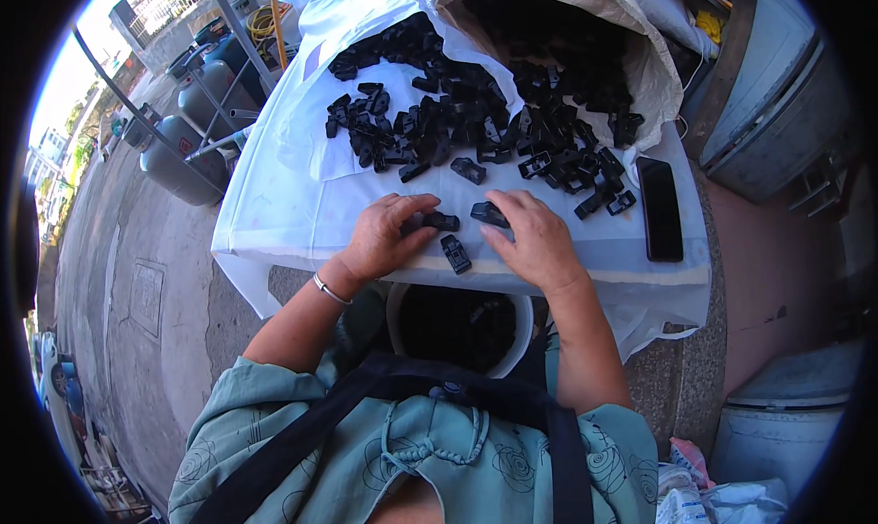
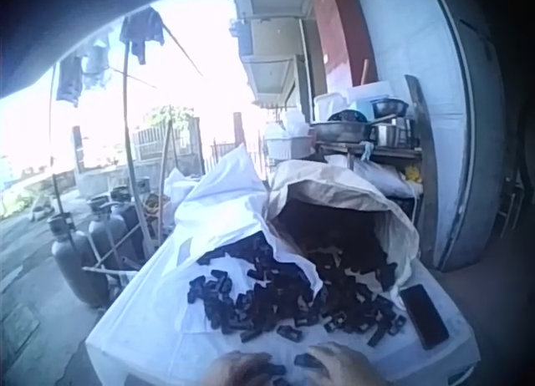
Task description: Sorting and inspecting small black plastic components from a large bag on a workspace.
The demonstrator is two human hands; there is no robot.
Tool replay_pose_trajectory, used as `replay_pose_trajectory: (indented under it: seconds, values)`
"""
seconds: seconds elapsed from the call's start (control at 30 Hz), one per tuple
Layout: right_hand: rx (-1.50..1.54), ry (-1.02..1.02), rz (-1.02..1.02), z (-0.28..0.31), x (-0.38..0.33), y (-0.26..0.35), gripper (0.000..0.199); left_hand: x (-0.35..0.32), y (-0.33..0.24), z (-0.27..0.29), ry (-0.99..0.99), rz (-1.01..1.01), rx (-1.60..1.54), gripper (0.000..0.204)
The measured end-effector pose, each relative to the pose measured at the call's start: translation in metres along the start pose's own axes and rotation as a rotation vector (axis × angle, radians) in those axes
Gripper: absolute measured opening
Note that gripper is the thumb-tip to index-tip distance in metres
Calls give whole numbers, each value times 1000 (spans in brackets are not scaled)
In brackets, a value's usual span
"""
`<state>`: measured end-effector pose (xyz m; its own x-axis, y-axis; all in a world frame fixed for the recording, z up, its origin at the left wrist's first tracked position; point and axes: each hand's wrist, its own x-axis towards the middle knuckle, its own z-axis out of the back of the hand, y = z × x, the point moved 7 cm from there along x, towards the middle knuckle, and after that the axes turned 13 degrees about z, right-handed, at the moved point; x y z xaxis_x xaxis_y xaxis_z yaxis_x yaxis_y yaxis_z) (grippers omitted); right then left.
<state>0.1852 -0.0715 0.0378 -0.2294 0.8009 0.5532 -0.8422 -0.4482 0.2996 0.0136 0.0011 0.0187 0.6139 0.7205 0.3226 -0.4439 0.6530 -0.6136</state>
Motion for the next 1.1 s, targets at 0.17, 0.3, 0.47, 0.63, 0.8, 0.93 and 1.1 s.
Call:
replay_pose_trajectory:
  seconds: [0.17, 0.3, 0.47, 0.63, 0.8, 0.93, 1.1]
  values:
    - [406, -86, -57, -25, 11, 8, 28, 1, 11, -5, 14, 105, -111, 58]
    - [257, -36, 173, -37, 17, 24, 27, 1, 14, -5, -17, 123, -124, 61]
    - [29, 72, 156, -36, 8, 33, 25, -2, 3, 6, -4, 119, -172, 45]
    - [206, 71, 118, -35, 12, 17, 25, 21, 31, 23, -214, 306, -78, 31]
    - [-59, -70, -85, -38, 36, -17, 36, 30, 23, 5, -188, 70, 190, 20]
    - [-187, 24, 8, -44, 36, -12, 37, 17, 1, 2, -90, 30, 67, 12]
    - [-12, 56, -22, -41, 20, -7, 36, 29, 11, 17, 30, 53, 76, 28]
